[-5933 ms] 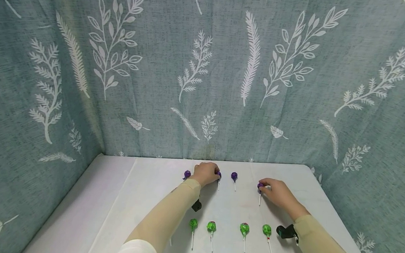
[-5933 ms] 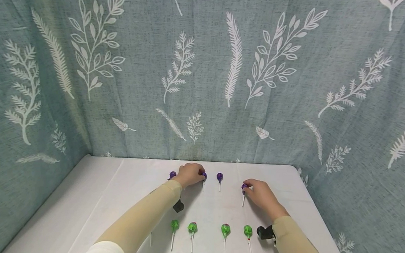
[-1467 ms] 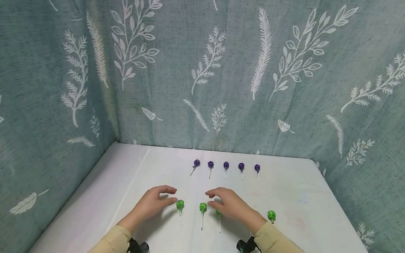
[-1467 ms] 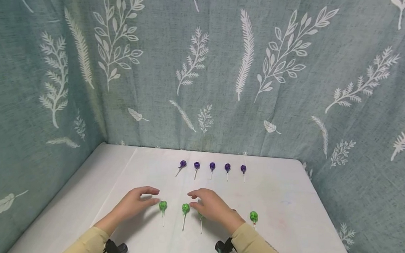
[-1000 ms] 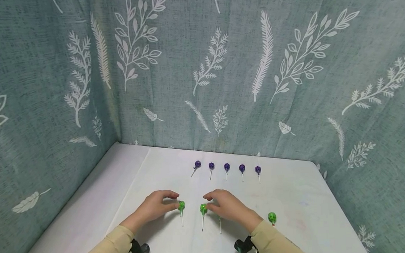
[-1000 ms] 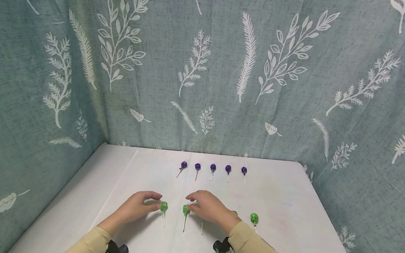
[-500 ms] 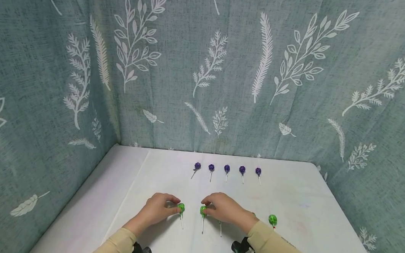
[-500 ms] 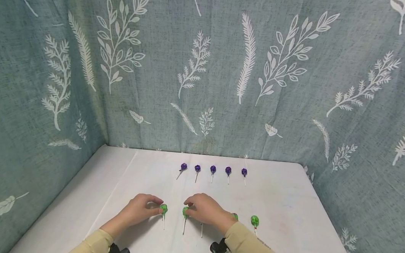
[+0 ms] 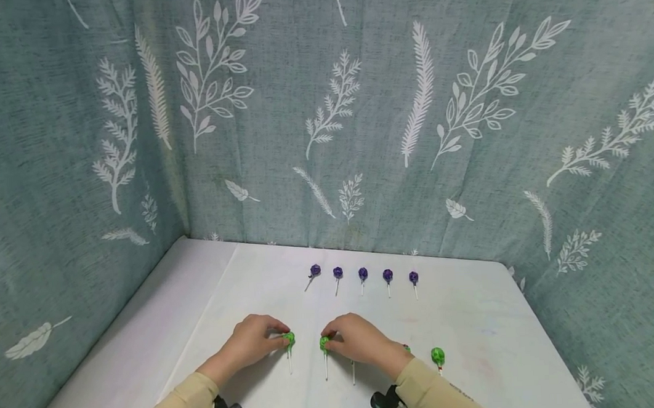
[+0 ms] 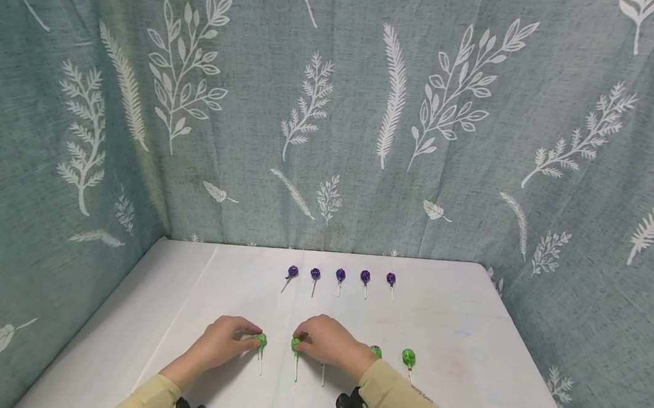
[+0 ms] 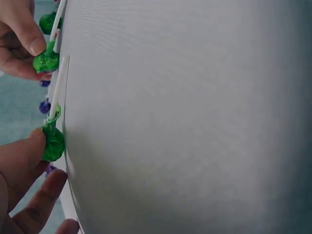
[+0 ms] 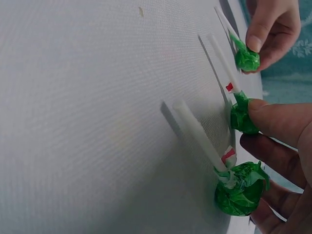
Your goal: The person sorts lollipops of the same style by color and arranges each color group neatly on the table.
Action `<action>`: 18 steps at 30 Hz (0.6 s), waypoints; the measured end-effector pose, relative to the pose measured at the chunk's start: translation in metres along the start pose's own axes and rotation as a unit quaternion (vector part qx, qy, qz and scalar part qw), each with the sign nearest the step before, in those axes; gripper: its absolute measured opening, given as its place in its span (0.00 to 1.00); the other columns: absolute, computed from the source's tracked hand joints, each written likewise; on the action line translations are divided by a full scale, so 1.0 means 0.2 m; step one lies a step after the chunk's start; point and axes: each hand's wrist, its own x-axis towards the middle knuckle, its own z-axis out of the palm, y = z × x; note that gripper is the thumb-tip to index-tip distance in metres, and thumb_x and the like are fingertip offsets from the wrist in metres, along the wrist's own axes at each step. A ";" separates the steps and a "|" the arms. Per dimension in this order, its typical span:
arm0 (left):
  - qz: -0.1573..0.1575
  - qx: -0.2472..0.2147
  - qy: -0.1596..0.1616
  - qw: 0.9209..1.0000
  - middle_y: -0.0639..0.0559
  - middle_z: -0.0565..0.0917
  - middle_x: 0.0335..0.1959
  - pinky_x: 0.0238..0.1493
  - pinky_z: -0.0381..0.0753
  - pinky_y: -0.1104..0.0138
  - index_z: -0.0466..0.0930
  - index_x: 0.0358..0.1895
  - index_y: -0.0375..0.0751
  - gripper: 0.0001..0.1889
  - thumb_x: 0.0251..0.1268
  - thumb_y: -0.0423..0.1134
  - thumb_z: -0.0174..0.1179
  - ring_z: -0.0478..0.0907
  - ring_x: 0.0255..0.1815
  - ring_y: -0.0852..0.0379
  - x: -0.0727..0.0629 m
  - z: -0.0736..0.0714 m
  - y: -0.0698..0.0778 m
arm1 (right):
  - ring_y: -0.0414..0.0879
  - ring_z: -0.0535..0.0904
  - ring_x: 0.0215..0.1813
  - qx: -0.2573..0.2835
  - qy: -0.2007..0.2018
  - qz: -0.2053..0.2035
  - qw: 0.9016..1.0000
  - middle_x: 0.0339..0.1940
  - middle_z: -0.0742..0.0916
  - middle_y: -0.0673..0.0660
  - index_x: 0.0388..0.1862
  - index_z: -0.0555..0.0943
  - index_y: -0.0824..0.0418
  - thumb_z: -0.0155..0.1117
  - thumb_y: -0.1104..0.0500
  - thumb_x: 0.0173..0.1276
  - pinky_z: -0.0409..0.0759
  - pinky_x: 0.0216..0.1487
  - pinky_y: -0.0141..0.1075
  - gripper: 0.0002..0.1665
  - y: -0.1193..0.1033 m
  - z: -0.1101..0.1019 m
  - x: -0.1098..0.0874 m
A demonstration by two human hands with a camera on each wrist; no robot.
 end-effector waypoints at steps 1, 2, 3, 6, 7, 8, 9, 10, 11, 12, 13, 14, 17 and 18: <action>0.002 0.001 0.000 1.000 0.64 0.86 0.40 0.54 0.69 0.42 0.89 0.39 0.57 0.09 0.55 0.47 0.74 0.79 0.52 0.48 0.00 0.00 0.00 | 0.35 0.81 0.46 -0.001 0.000 0.002 1.000 0.39 0.87 0.40 0.47 0.88 0.51 0.69 0.52 0.68 0.78 0.51 0.34 0.11 0.00 0.00 0.00; 0.003 0.001 -0.001 1.000 0.64 0.86 0.40 0.54 0.69 0.42 0.89 0.39 0.57 0.09 0.55 0.47 0.74 0.79 0.52 0.48 0.01 0.00 0.00 | 0.35 0.81 0.46 -0.002 0.000 0.003 1.000 0.39 0.87 0.40 0.47 0.88 0.51 0.69 0.52 0.68 0.78 0.51 0.34 0.11 0.00 0.00 0.00; 0.006 0.001 -0.001 1.000 0.65 0.86 0.40 0.54 0.69 0.42 0.88 0.39 0.57 0.09 0.55 0.47 0.73 0.79 0.52 0.48 0.01 0.00 0.00 | 0.35 0.81 0.46 -0.002 0.000 0.005 1.000 0.39 0.87 0.40 0.47 0.88 0.51 0.69 0.52 0.68 0.78 0.51 0.34 0.11 0.00 -0.01 0.00; 0.015 0.002 -0.004 1.000 0.65 0.86 0.40 0.54 0.70 0.42 0.88 0.40 0.57 0.08 0.56 0.47 0.72 0.80 0.52 0.50 0.02 0.00 0.00 | 0.35 0.81 0.46 0.001 0.000 0.008 1.000 0.39 0.87 0.40 0.47 0.88 0.52 0.69 0.52 0.68 0.78 0.51 0.34 0.11 0.00 -0.01 0.00; 0.017 0.001 -0.005 1.000 0.65 0.86 0.40 0.54 0.70 0.43 0.88 0.40 0.57 0.08 0.57 0.47 0.72 0.80 0.52 0.51 0.03 -0.01 0.00 | 0.35 0.81 0.46 0.002 0.000 0.009 1.000 0.39 0.87 0.40 0.47 0.88 0.52 0.69 0.52 0.68 0.78 0.51 0.34 0.11 0.01 -0.01 0.00; 0.018 0.000 -0.007 1.000 0.65 0.86 0.40 0.54 0.70 0.43 0.88 0.40 0.57 0.08 0.57 0.47 0.72 0.80 0.52 0.51 0.04 -0.01 0.00 | 0.35 0.81 0.46 0.004 0.000 0.010 1.000 0.39 0.87 0.40 0.47 0.88 0.52 0.70 0.52 0.68 0.78 0.51 0.34 0.11 0.01 -0.01 0.00; 0.020 -0.002 -0.008 1.000 0.65 0.86 0.39 0.54 0.70 0.43 0.88 0.41 0.56 0.08 0.58 0.47 0.71 0.80 0.52 0.51 0.04 -0.02 0.00 | 0.35 0.81 0.46 0.006 0.000 0.011 1.000 0.39 0.86 0.40 0.47 0.88 0.52 0.70 0.52 0.68 0.78 0.51 0.34 0.11 0.01 -0.01 0.00; 0.020 -0.004 -0.009 1.000 0.65 0.86 0.40 0.54 0.70 0.43 0.88 0.41 0.56 0.08 0.59 0.47 0.71 0.80 0.52 0.51 0.05 -0.02 0.01 | 0.35 0.81 0.46 0.009 0.001 0.013 1.000 0.39 0.86 0.40 0.47 0.88 0.52 0.70 0.52 0.67 0.78 0.51 0.34 0.11 0.01 -0.01 0.00; 0.019 -0.006 -0.010 1.000 0.65 0.86 0.39 0.54 0.70 0.42 0.88 0.41 0.56 0.08 0.59 0.47 0.71 0.80 0.52 0.51 0.06 -0.03 0.01 | 0.35 0.81 0.46 0.011 0.002 0.014 1.000 0.39 0.86 0.40 0.46 0.88 0.52 0.70 0.52 0.67 0.78 0.50 0.34 0.11 0.01 -0.01 0.00; 0.018 -0.009 -0.010 1.000 0.65 0.86 0.39 0.55 0.69 0.42 0.88 0.41 0.56 0.08 0.60 0.47 0.70 0.80 0.52 0.51 0.07 -0.04 0.01 | 0.35 0.81 0.45 0.013 0.002 0.015 1.000 0.38 0.86 0.40 0.46 0.88 0.52 0.70 0.52 0.67 0.78 0.50 0.34 0.11 0.01 -0.01 -0.01; 0.016 -0.011 -0.010 1.000 0.65 0.86 0.39 0.55 0.69 0.41 0.88 0.41 0.57 0.07 0.60 0.47 0.70 0.80 0.52 0.52 0.08 -0.05 0.02 | 0.35 0.81 0.45 0.014 0.002 0.016 1.000 0.38 0.86 0.40 0.46 0.88 0.52 0.70 0.52 0.67 0.78 0.50 0.33 0.11 0.01 -0.01 -0.01; 0.014 -0.013 -0.010 1.000 0.65 0.86 0.38 0.56 0.68 0.41 0.88 0.41 0.57 0.07 0.60 0.47 0.70 0.80 0.52 0.52 0.09 -0.06 0.02 | 0.35 0.81 0.45 0.016 0.003 0.016 1.000 0.38 0.86 0.40 0.46 0.88 0.52 0.70 0.52 0.67 0.78 0.49 0.33 0.11 0.00 -0.01 -0.01; 0.010 -0.017 -0.009 1.000 0.66 0.86 0.38 0.56 0.69 0.42 0.87 0.41 0.58 0.07 0.61 0.47 0.70 0.80 0.52 0.52 0.11 -0.08 0.03 | 0.34 0.81 0.44 0.017 0.006 0.012 1.000 0.38 0.86 0.40 0.46 0.88 0.52 0.71 0.52 0.66 0.78 0.48 0.32 0.11 0.01 -0.01 0.00; 0.009 -0.018 -0.009 1.000 0.66 0.86 0.38 0.56 0.69 0.43 0.87 0.41 0.58 0.07 0.61 0.47 0.70 0.80 0.52 0.52 0.12 -0.09 0.03 | 0.34 0.81 0.44 0.017 0.006 0.011 1.000 0.38 0.86 0.40 0.46 0.88 0.52 0.71 0.52 0.66 0.78 0.48 0.32 0.11 0.00 -0.01 0.00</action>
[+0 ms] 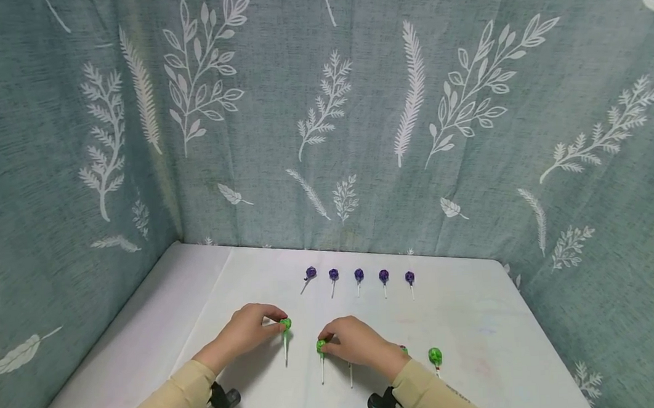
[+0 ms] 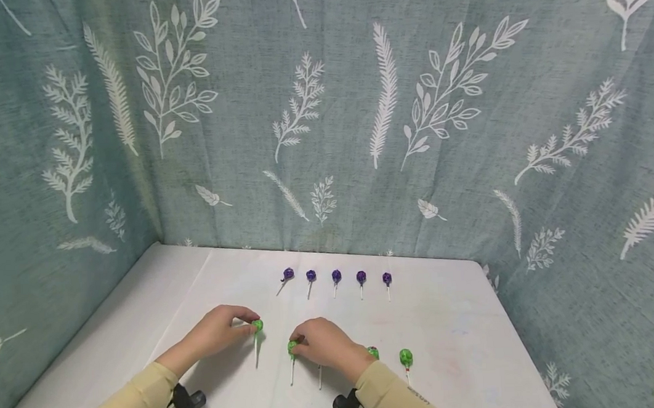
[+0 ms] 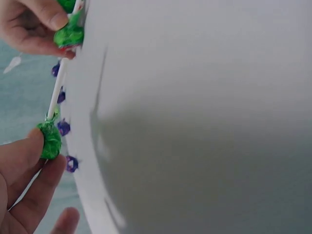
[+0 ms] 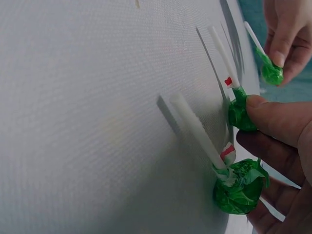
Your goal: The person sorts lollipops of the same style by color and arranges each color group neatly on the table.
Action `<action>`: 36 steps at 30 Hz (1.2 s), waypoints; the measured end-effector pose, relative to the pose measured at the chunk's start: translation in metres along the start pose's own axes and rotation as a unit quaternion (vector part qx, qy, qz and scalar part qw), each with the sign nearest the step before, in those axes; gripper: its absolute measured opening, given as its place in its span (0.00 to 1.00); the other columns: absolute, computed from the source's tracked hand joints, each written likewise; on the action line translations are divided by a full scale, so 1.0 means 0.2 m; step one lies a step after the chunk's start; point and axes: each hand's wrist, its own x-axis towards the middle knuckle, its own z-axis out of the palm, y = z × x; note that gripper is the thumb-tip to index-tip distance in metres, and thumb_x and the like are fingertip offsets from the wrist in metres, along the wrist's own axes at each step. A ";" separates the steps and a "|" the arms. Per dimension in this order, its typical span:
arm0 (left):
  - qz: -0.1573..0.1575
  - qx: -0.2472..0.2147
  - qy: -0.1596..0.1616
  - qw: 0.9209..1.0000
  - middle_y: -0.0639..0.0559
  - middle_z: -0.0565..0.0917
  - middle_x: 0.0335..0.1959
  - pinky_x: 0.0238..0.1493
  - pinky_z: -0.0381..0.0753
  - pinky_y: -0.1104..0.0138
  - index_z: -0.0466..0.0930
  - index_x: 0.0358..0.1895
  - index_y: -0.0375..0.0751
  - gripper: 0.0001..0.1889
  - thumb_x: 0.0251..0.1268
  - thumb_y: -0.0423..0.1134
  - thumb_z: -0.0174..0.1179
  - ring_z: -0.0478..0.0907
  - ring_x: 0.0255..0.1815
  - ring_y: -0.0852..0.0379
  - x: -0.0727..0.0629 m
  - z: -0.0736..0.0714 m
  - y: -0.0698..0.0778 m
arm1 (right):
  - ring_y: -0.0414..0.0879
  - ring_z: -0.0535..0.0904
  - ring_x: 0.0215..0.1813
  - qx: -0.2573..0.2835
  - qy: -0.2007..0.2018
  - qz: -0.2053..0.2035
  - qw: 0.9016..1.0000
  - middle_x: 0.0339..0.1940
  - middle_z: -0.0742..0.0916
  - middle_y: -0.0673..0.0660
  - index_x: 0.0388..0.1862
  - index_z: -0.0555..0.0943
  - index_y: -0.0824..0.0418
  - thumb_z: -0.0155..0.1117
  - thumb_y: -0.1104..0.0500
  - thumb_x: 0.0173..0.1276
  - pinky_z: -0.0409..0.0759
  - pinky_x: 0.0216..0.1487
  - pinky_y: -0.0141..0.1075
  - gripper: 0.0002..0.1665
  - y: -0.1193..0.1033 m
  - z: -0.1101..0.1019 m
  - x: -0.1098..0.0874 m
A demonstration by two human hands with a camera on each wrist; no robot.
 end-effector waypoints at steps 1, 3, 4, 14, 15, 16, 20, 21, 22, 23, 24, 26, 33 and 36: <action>0.000 -0.001 -0.001 1.000 0.65 0.86 0.38 0.56 0.70 0.45 0.87 0.42 0.58 0.07 0.61 0.47 0.70 0.80 0.52 0.52 0.01 -0.01 0.00 | 0.33 0.81 0.44 0.000 0.000 0.000 1.000 0.38 0.86 0.40 0.46 0.88 0.52 0.71 0.51 0.66 0.78 0.48 0.32 0.11 0.00 0.00 0.00; 0.001 -0.003 -0.002 1.000 0.64 0.86 0.39 0.56 0.72 0.47 0.87 0.43 0.57 0.07 0.62 0.46 0.69 0.80 0.52 0.52 0.03 -0.02 0.00 | 0.33 0.80 0.44 0.000 0.000 -0.001 1.000 0.39 0.87 0.40 0.46 0.88 0.52 0.70 0.51 0.67 0.78 0.48 0.32 0.12 0.01 0.00 0.00; 0.002 -0.005 -0.004 1.000 0.64 0.86 0.39 0.55 0.73 0.48 0.87 0.43 0.57 0.08 0.62 0.46 0.69 0.80 0.53 0.52 0.05 -0.02 0.00 | 0.33 0.80 0.44 0.000 -0.001 0.000 1.000 0.39 0.86 0.40 0.47 0.88 0.51 0.70 0.51 0.67 0.78 0.48 0.31 0.12 0.01 0.00 0.00; 0.004 -0.008 -0.033 0.999 0.59 0.85 0.41 0.54 0.75 0.50 0.87 0.46 0.51 0.09 0.64 0.43 0.68 0.79 0.53 0.49 0.21 -0.06 -0.05 | 0.32 0.80 0.44 0.006 -0.007 0.010 1.000 0.39 0.86 0.39 0.47 0.88 0.51 0.69 0.50 0.67 0.78 0.49 0.31 0.12 0.03 0.01 0.00; 0.003 -0.008 -0.037 0.999 0.59 0.85 0.41 0.54 0.75 0.50 0.87 0.46 0.50 0.09 0.64 0.44 0.68 0.79 0.53 0.49 0.23 -0.06 -0.06 | 0.32 0.80 0.44 0.006 -0.006 0.010 1.000 0.39 0.86 0.39 0.47 0.88 0.51 0.69 0.50 0.67 0.78 0.49 0.31 0.12 0.03 0.01 0.00; -0.001 -0.009 -0.040 0.999 0.59 0.85 0.41 0.54 0.75 0.51 0.87 0.47 0.50 0.10 0.64 0.44 0.68 0.79 0.53 0.49 0.24 -0.07 -0.06 | 0.32 0.80 0.44 0.007 -0.005 0.008 1.000 0.39 0.86 0.39 0.47 0.88 0.51 0.69 0.50 0.67 0.78 0.49 0.31 0.12 0.03 0.01 0.00; -0.010 -0.010 -0.051 0.999 0.58 0.85 0.41 0.54 0.75 0.51 0.87 0.48 0.48 0.11 0.65 0.44 0.67 0.79 0.53 0.49 0.30 -0.07 -0.10 | 0.31 0.80 0.44 0.011 -0.002 0.003 1.000 0.39 0.87 0.38 0.47 0.88 0.51 0.69 0.50 0.67 0.78 0.48 0.31 0.12 0.03 0.01 0.01; -0.013 -0.011 -0.052 0.999 0.58 0.85 0.41 0.54 0.76 0.52 0.87 0.48 0.48 0.11 0.65 0.44 0.67 0.79 0.53 0.50 0.31 -0.07 -0.11 | 0.31 0.80 0.44 0.011 -0.001 0.002 1.000 0.39 0.87 0.38 0.47 0.88 0.51 0.69 0.50 0.67 0.78 0.48 0.30 0.12 0.03 0.02 0.01; -0.014 -0.012 -0.055 0.998 0.58 0.85 0.41 0.53 0.76 0.52 0.87 0.49 0.48 0.12 0.65 0.44 0.67 0.79 0.52 0.50 0.32 -0.07 -0.11 | 0.31 0.80 0.44 0.012 0.000 0.002 1.000 0.39 0.87 0.38 0.47 0.88 0.51 0.69 0.50 0.67 0.78 0.48 0.30 0.12 0.03 0.02 0.01; -0.012 -0.012 -0.057 0.998 0.58 0.85 0.41 0.53 0.76 0.52 0.87 0.49 0.47 0.12 0.65 0.44 0.67 0.80 0.52 0.50 0.33 -0.07 -0.12 | 0.30 0.80 0.44 0.012 0.000 0.004 1.000 0.39 0.87 0.38 0.47 0.88 0.51 0.69 0.49 0.67 0.78 0.49 0.30 0.12 0.03 0.02 0.01; -0.012 -0.012 -0.060 0.998 0.57 0.85 0.42 0.52 0.76 0.52 0.87 0.49 0.47 0.12 0.65 0.44 0.67 0.80 0.51 0.50 0.34 -0.07 -0.12 | 0.30 0.80 0.44 0.013 0.000 0.005 1.000 0.39 0.87 0.38 0.47 0.88 0.51 0.69 0.49 0.67 0.78 0.48 0.30 0.12 0.03 0.02 0.01; -0.018 -0.012 -0.063 0.998 0.57 0.85 0.42 0.53 0.76 0.53 0.87 0.49 0.47 0.12 0.65 0.44 0.67 0.80 0.51 0.51 0.36 -0.06 -0.13 | 0.31 0.80 0.44 0.018 0.001 0.008 1.000 0.39 0.87 0.39 0.47 0.88 0.52 0.69 0.49 0.67 0.78 0.48 0.30 0.12 0.02 0.02 0.01; -0.017 -0.001 -0.063 0.998 0.56 0.85 0.42 0.51 0.77 0.53 0.87 0.48 0.46 0.11 0.65 0.42 0.67 0.81 0.47 0.54 0.39 -0.03 -0.15 | 0.31 0.80 0.44 0.018 0.005 0.013 1.000 0.39 0.87 0.40 0.46 0.88 0.53 0.70 0.50 0.67 0.78 0.49 0.31 0.13 0.02 0.02 0.01; -0.021 -0.002 -0.063 0.998 0.56 0.85 0.42 0.49 0.78 0.55 0.87 0.48 0.46 0.11 0.65 0.42 0.67 0.81 0.45 0.55 0.39 -0.01 -0.15 | 0.31 0.80 0.45 0.017 0.003 0.016 1.000 0.39 0.87 0.39 0.47 0.88 0.52 0.70 0.50 0.67 0.78 0.49 0.31 0.13 0.03 0.02 0.01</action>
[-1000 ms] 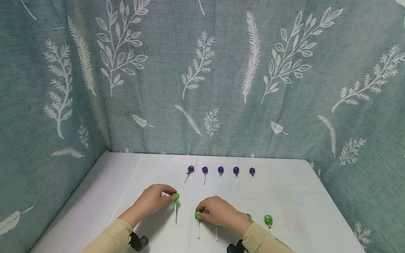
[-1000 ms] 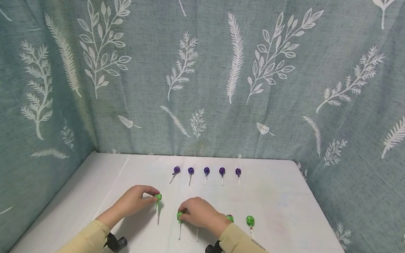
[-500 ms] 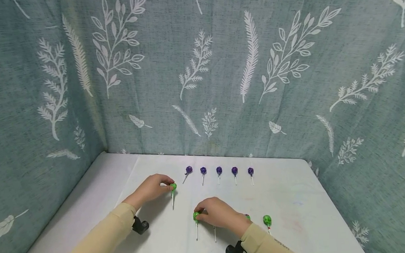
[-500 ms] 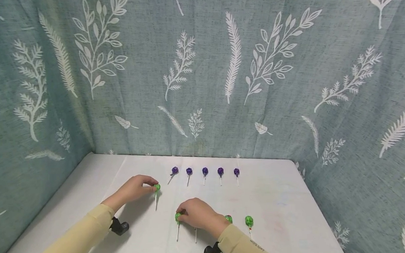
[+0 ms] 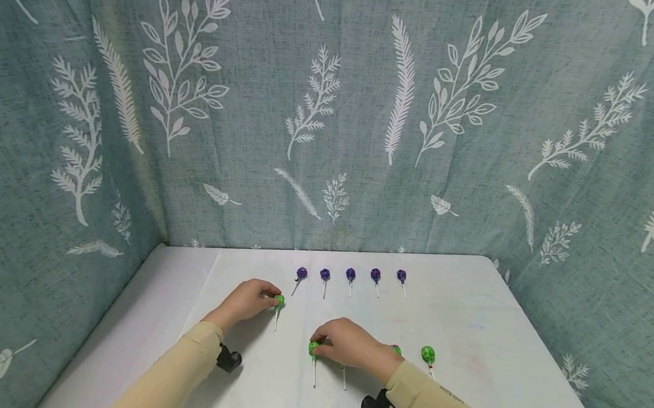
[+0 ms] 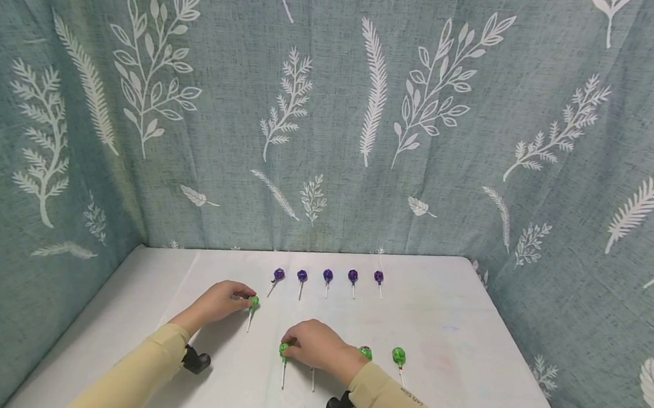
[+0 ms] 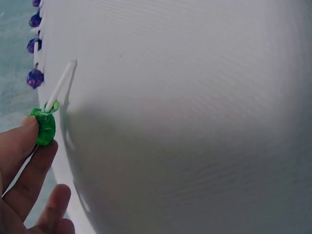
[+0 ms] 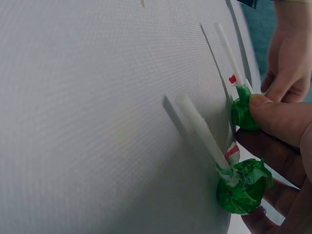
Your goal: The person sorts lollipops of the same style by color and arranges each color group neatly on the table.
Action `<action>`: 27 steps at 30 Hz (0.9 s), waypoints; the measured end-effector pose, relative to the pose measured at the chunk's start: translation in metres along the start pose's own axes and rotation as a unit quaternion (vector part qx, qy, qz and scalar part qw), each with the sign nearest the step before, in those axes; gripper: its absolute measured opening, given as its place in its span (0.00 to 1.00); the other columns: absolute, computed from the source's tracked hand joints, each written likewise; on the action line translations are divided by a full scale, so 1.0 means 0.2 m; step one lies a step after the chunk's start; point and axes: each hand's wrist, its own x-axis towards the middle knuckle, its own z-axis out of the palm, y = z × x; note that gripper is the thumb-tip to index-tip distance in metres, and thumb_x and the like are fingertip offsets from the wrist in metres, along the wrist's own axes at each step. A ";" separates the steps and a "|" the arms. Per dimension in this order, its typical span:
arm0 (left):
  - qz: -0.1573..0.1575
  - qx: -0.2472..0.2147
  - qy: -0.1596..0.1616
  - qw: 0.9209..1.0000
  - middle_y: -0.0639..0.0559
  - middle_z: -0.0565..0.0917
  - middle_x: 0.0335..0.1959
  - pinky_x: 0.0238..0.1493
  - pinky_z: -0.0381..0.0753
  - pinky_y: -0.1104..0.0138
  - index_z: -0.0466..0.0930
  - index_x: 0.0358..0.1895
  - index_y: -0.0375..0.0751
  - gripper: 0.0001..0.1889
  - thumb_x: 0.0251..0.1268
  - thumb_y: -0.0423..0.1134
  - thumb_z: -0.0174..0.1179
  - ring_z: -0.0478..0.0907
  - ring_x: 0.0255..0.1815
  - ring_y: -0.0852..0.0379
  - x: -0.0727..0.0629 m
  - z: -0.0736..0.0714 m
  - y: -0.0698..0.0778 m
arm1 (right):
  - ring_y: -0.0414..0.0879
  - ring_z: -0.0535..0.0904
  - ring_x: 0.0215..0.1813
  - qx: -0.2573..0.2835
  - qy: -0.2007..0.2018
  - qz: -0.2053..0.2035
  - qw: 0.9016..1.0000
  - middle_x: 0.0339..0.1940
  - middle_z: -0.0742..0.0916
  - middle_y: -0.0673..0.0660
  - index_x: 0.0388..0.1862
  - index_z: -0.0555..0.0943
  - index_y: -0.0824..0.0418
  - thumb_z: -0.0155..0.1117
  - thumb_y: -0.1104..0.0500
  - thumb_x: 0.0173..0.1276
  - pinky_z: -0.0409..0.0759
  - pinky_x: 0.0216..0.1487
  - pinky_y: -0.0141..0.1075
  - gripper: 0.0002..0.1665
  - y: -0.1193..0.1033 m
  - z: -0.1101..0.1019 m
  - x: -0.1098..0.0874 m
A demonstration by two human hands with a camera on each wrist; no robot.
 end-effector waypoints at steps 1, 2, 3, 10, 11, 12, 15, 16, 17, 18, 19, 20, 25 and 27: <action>-0.001 0.000 0.000 1.000 0.55 0.85 0.42 0.48 0.78 0.55 0.87 0.49 0.46 0.11 0.65 0.42 0.67 0.81 0.44 0.56 0.00 0.00 0.00 | 0.31 0.80 0.45 -0.001 -0.001 0.000 1.000 0.39 0.87 0.39 0.47 0.88 0.52 0.70 0.50 0.67 0.78 0.49 0.31 0.13 0.00 0.00 0.00; -0.001 -0.001 0.000 1.000 0.55 0.85 0.42 0.48 0.79 0.55 0.87 0.49 0.45 0.12 0.65 0.42 0.67 0.81 0.44 0.56 0.00 0.01 -0.01 | 0.31 0.80 0.45 -0.001 -0.001 0.000 1.000 0.39 0.87 0.39 0.47 0.88 0.52 0.70 0.50 0.67 0.78 0.49 0.32 0.13 0.00 0.00 0.00; -0.002 -0.002 -0.001 1.000 0.55 0.85 0.42 0.47 0.79 0.56 0.87 0.49 0.46 0.12 0.65 0.42 0.67 0.81 0.44 0.56 0.00 0.01 -0.01 | 0.31 0.80 0.45 -0.001 -0.001 0.001 1.000 0.39 0.87 0.39 0.47 0.88 0.52 0.70 0.50 0.67 0.78 0.49 0.32 0.12 0.00 0.00 0.00; -0.002 -0.006 -0.004 1.000 0.55 0.85 0.44 0.47 0.79 0.57 0.86 0.50 0.46 0.12 0.65 0.42 0.67 0.81 0.44 0.57 0.01 0.02 -0.03 | 0.31 0.80 0.45 -0.001 -0.001 0.005 1.000 0.39 0.87 0.38 0.46 0.88 0.51 0.70 0.49 0.67 0.78 0.50 0.32 0.12 0.01 0.00 0.00; -0.002 -0.007 -0.004 1.000 0.55 0.85 0.44 0.47 0.79 0.56 0.86 0.50 0.46 0.12 0.66 0.42 0.67 0.81 0.45 0.56 0.01 0.02 -0.03 | 0.31 0.80 0.45 0.001 -0.001 0.006 1.000 0.39 0.87 0.38 0.46 0.88 0.51 0.70 0.49 0.67 0.78 0.50 0.32 0.12 0.01 0.01 0.00; -0.003 -0.007 -0.003 1.000 0.55 0.85 0.44 0.48 0.79 0.56 0.86 0.50 0.46 0.12 0.66 0.42 0.67 0.81 0.45 0.56 0.01 0.02 -0.03 | 0.31 0.80 0.45 0.000 -0.001 0.006 1.000 0.39 0.86 0.38 0.46 0.88 0.50 0.70 0.49 0.67 0.78 0.49 0.32 0.12 0.01 0.01 0.00; -0.005 -0.005 -0.001 1.000 0.55 0.85 0.44 0.49 0.79 0.56 0.87 0.50 0.46 0.12 0.66 0.41 0.67 0.81 0.46 0.56 0.00 0.03 -0.03 | 0.31 0.80 0.45 0.003 -0.002 0.006 1.000 0.38 0.87 0.38 0.46 0.88 0.51 0.70 0.50 0.66 0.78 0.49 0.33 0.12 0.01 0.01 0.01; -0.005 -0.005 0.000 1.000 0.55 0.85 0.44 0.49 0.79 0.56 0.87 0.50 0.45 0.12 0.66 0.41 0.67 0.81 0.46 0.55 0.00 0.03 -0.02 | 0.31 0.80 0.45 0.004 -0.002 0.006 1.000 0.38 0.87 0.38 0.46 0.88 0.51 0.70 0.50 0.66 0.78 0.49 0.33 0.12 0.01 0.01 0.01; -0.006 -0.005 0.001 1.000 0.54 0.85 0.44 0.49 0.79 0.55 0.87 0.50 0.45 0.12 0.66 0.41 0.67 0.81 0.46 0.55 0.00 0.03 -0.02 | 0.31 0.80 0.45 0.004 -0.003 0.006 1.000 0.38 0.87 0.38 0.46 0.88 0.51 0.70 0.50 0.66 0.78 0.49 0.33 0.12 0.01 0.01 0.01; -0.006 -0.005 0.001 1.000 0.54 0.85 0.44 0.49 0.79 0.55 0.87 0.50 0.45 0.11 0.66 0.41 0.67 0.81 0.46 0.55 0.00 0.03 -0.02 | 0.31 0.80 0.45 0.005 -0.003 0.006 1.000 0.38 0.87 0.39 0.46 0.88 0.52 0.70 0.50 0.66 0.78 0.49 0.33 0.12 0.01 0.01 0.01; -0.005 -0.005 0.001 1.000 0.54 0.85 0.44 0.49 0.79 0.55 0.87 0.50 0.45 0.12 0.66 0.41 0.67 0.81 0.46 0.54 -0.01 0.03 -0.02 | 0.31 0.80 0.45 0.006 -0.004 0.006 1.000 0.38 0.87 0.39 0.46 0.88 0.52 0.70 0.50 0.66 0.78 0.49 0.33 0.12 0.01 0.01 0.01; -0.005 -0.006 0.001 1.000 0.53 0.85 0.44 0.49 0.79 0.55 0.87 0.50 0.45 0.12 0.66 0.41 0.66 0.81 0.46 0.54 -0.01 0.03 -0.02 | 0.31 0.80 0.44 0.007 -0.004 0.006 1.000 0.38 0.87 0.39 0.46 0.88 0.52 0.70 0.50 0.66 0.78 0.49 0.33 0.12 0.00 0.01 0.01; -0.006 -0.008 0.000 1.000 0.54 0.85 0.45 0.49 0.79 0.55 0.87 0.50 0.45 0.12 0.66 0.41 0.67 0.81 0.47 0.53 -0.02 0.03 -0.02 | 0.32 0.80 0.44 0.012 -0.006 0.009 1.000 0.38 0.87 0.39 0.46 0.88 0.52 0.71 0.51 0.66 0.78 0.49 0.33 0.12 0.00 0.01 0.01; -0.007 -0.007 0.001 1.000 0.54 0.85 0.44 0.49 0.78 0.55 0.87 0.50 0.46 0.12 0.65 0.42 0.67 0.81 0.47 0.54 -0.02 0.03 -0.02 | 0.32 0.80 0.44 0.011 -0.007 0.010 1.000 0.38 0.87 0.39 0.46 0.88 0.52 0.71 0.51 0.66 0.78 0.49 0.33 0.12 0.00 0.01 0.01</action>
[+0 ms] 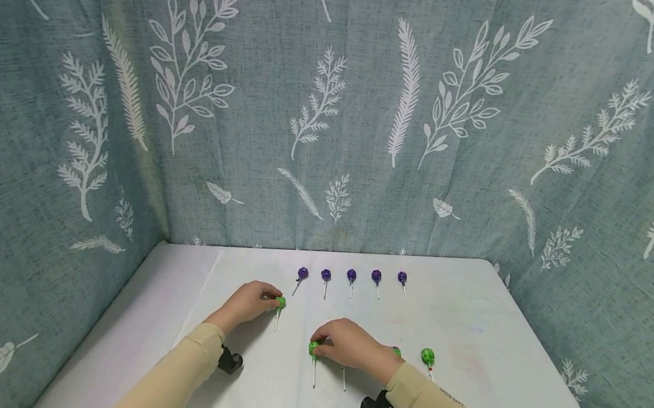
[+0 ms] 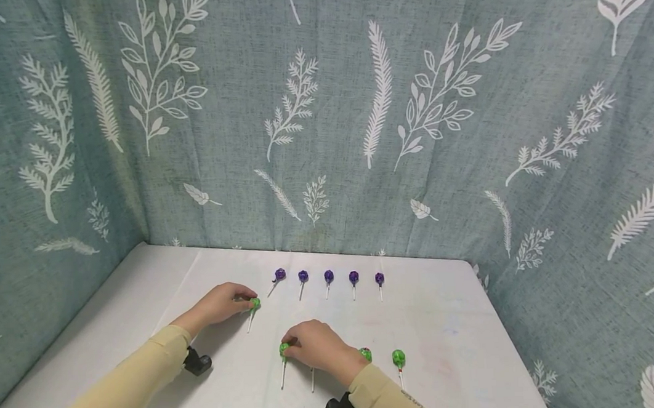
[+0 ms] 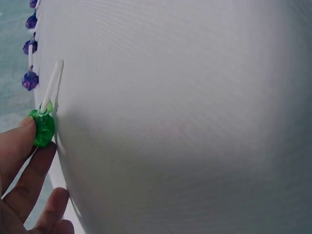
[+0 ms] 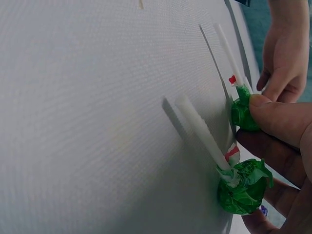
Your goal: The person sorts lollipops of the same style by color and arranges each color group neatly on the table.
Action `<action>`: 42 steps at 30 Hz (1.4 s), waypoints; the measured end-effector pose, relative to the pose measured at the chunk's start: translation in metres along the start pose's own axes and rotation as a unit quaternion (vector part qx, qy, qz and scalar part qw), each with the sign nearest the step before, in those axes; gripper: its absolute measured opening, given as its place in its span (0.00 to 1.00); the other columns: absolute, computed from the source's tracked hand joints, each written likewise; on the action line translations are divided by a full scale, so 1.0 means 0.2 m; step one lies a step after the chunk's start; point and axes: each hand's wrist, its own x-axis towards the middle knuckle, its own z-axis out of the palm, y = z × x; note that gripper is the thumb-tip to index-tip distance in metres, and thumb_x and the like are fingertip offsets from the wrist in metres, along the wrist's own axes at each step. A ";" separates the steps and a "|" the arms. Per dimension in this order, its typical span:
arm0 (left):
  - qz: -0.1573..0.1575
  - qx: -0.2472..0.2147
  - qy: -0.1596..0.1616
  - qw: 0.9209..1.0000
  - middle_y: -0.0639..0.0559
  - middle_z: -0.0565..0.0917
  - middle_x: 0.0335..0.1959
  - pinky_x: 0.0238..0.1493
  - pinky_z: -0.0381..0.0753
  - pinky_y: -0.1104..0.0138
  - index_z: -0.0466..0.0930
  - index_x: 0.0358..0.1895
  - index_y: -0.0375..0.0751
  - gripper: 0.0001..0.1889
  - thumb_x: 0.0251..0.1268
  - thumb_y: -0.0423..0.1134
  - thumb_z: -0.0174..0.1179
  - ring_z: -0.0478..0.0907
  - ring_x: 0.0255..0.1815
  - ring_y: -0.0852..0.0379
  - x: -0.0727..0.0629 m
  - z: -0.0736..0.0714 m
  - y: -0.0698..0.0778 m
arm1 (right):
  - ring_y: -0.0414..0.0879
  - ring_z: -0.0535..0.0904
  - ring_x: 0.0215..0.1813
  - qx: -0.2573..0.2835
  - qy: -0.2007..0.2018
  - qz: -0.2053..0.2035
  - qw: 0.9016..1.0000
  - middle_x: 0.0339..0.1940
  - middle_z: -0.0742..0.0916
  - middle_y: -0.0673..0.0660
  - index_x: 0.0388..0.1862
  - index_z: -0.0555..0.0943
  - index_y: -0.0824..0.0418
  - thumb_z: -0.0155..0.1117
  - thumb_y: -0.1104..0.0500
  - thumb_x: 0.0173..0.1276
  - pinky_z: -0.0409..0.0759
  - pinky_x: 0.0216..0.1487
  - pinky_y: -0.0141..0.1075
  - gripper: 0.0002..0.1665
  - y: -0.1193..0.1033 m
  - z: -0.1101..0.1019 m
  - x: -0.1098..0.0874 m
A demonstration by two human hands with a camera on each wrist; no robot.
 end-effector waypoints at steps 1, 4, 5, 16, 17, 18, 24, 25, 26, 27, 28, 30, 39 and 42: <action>0.000 0.001 0.000 1.000 0.54 0.85 0.44 0.49 0.78 0.55 0.87 0.50 0.46 0.12 0.65 0.42 0.67 0.81 0.47 0.54 0.00 0.00 0.00 | 0.32 0.80 0.44 0.000 -0.001 0.000 1.000 0.38 0.87 0.39 0.46 0.88 0.52 0.70 0.50 0.66 0.78 0.49 0.33 0.12 0.00 0.00 0.00; 0.000 0.001 0.001 1.000 0.55 0.85 0.44 0.49 0.79 0.55 0.87 0.50 0.46 0.12 0.65 0.43 0.67 0.81 0.46 0.54 0.00 0.00 0.00 | 0.32 0.80 0.44 -0.008 -0.003 -0.005 1.000 0.38 0.87 0.39 0.47 0.88 0.52 0.70 0.50 0.66 0.78 0.49 0.33 0.13 0.00 -0.01 0.01; -0.001 0.000 0.001 1.000 0.55 0.85 0.44 0.49 0.79 0.55 0.87 0.49 0.46 0.12 0.65 0.43 0.67 0.81 0.46 0.54 0.00 0.00 0.00 | 0.32 0.80 0.44 -0.011 -0.005 -0.007 1.000 0.38 0.87 0.39 0.47 0.88 0.52 0.70 0.50 0.67 0.78 0.50 0.33 0.13 0.00 -0.01 0.01; -0.004 -0.009 0.004 1.000 0.54 0.85 0.44 0.48 0.79 0.55 0.87 0.50 0.45 0.12 0.65 0.42 0.67 0.81 0.47 0.54 0.00 0.01 0.00 | 0.31 0.80 0.43 -0.006 -0.006 -0.006 1.000 0.38 0.86 0.38 0.46 0.88 0.51 0.70 0.50 0.67 0.78 0.47 0.31 0.11 -0.01 -0.07 0.02; -0.005 -0.009 0.004 1.000 0.54 0.85 0.44 0.48 0.79 0.55 0.87 0.50 0.45 0.12 0.65 0.42 0.67 0.81 0.47 0.54 0.00 0.00 0.00 | 0.31 0.80 0.44 -0.006 -0.004 -0.005 1.000 0.38 0.86 0.38 0.46 0.88 0.51 0.70 0.51 0.67 0.78 0.48 0.31 0.11 -0.01 -0.09 0.02; -0.005 -0.010 0.004 1.000 0.54 0.85 0.44 0.48 0.79 0.56 0.87 0.50 0.45 0.12 0.65 0.42 0.67 0.81 0.46 0.54 0.00 0.00 0.00 | 0.32 0.80 0.45 -0.008 -0.002 -0.007 1.000 0.39 0.87 0.39 0.47 0.88 0.51 0.70 0.51 0.67 0.78 0.48 0.32 0.11 -0.01 -0.10 0.02; -0.010 -0.007 0.009 1.000 0.55 0.85 0.44 0.48 0.79 0.56 0.87 0.50 0.46 0.12 0.65 0.43 0.67 0.81 0.47 0.54 0.00 0.01 0.00 | 0.36 0.81 0.48 -0.018 0.006 0.000 1.000 0.41 0.87 0.40 0.49 0.87 0.51 0.68 0.51 0.69 0.78 0.51 0.35 0.12 0.01 -0.14 0.04; -0.010 -0.007 0.009 1.000 0.55 0.85 0.44 0.48 0.79 0.56 0.87 0.49 0.46 0.12 0.65 0.43 0.67 0.81 0.47 0.54 0.00 0.01 0.00 | 0.36 0.81 0.48 -0.019 0.006 0.003 1.000 0.41 0.87 0.40 0.50 0.87 0.51 0.68 0.51 0.69 0.78 0.52 0.35 0.13 0.02 -0.14 0.04; -0.011 -0.006 0.010 1.000 0.55 0.85 0.44 0.48 0.79 0.56 0.87 0.49 0.46 0.12 0.65 0.43 0.67 0.81 0.47 0.54 0.00 0.01 0.00 | 0.36 0.81 0.48 -0.020 0.009 0.004 1.000 0.41 0.87 0.40 0.50 0.87 0.51 0.68 0.51 0.69 0.78 0.52 0.35 0.13 0.02 -0.14 0.04; -0.010 -0.006 0.010 1.000 0.55 0.85 0.44 0.48 0.79 0.56 0.87 0.49 0.46 0.12 0.65 0.43 0.67 0.81 0.47 0.54 0.00 0.01 0.00 | 0.37 0.81 0.49 -0.020 0.011 0.009 1.000 0.41 0.86 0.40 0.50 0.87 0.50 0.68 0.51 0.69 0.78 0.52 0.35 0.13 0.03 -0.15 0.05; -0.012 -0.008 0.010 1.000 0.55 0.85 0.44 0.48 0.79 0.56 0.87 0.49 0.46 0.12 0.65 0.43 0.67 0.81 0.47 0.54 0.00 0.01 0.00 | 0.37 0.81 0.49 -0.022 0.015 0.010 1.000 0.41 0.86 0.40 0.49 0.87 0.50 0.68 0.51 0.69 0.78 0.51 0.36 0.12 0.03 -0.15 0.05; -0.013 -0.008 0.010 1.000 0.55 0.85 0.44 0.48 0.79 0.56 0.87 0.49 0.47 0.12 0.64 0.43 0.68 0.80 0.47 0.54 0.00 0.01 0.00 | 0.38 0.81 0.48 -0.023 0.023 0.013 0.999 0.40 0.86 0.40 0.49 0.87 0.50 0.68 0.51 0.69 0.78 0.51 0.36 0.12 0.04 -0.15 0.06; -0.018 -0.009 0.012 1.000 0.55 0.85 0.43 0.47 0.79 0.57 0.88 0.48 0.47 0.12 0.63 0.43 0.69 0.80 0.46 0.55 0.00 0.02 0.00 | 0.40 0.82 0.46 -0.034 0.048 0.015 0.998 0.39 0.87 0.43 0.48 0.87 0.51 0.68 0.52 0.69 0.79 0.49 0.37 0.11 0.09 -0.16 0.13; -0.019 -0.010 0.013 1.000 0.56 0.85 0.42 0.47 0.79 0.57 0.88 0.48 0.47 0.11 0.63 0.43 0.69 0.80 0.45 0.56 0.00 0.02 0.00 | 0.40 0.82 0.45 -0.041 0.054 0.014 0.998 0.39 0.87 0.43 0.47 0.87 0.51 0.68 0.53 0.69 0.79 0.48 0.36 0.10 0.10 -0.18 0.15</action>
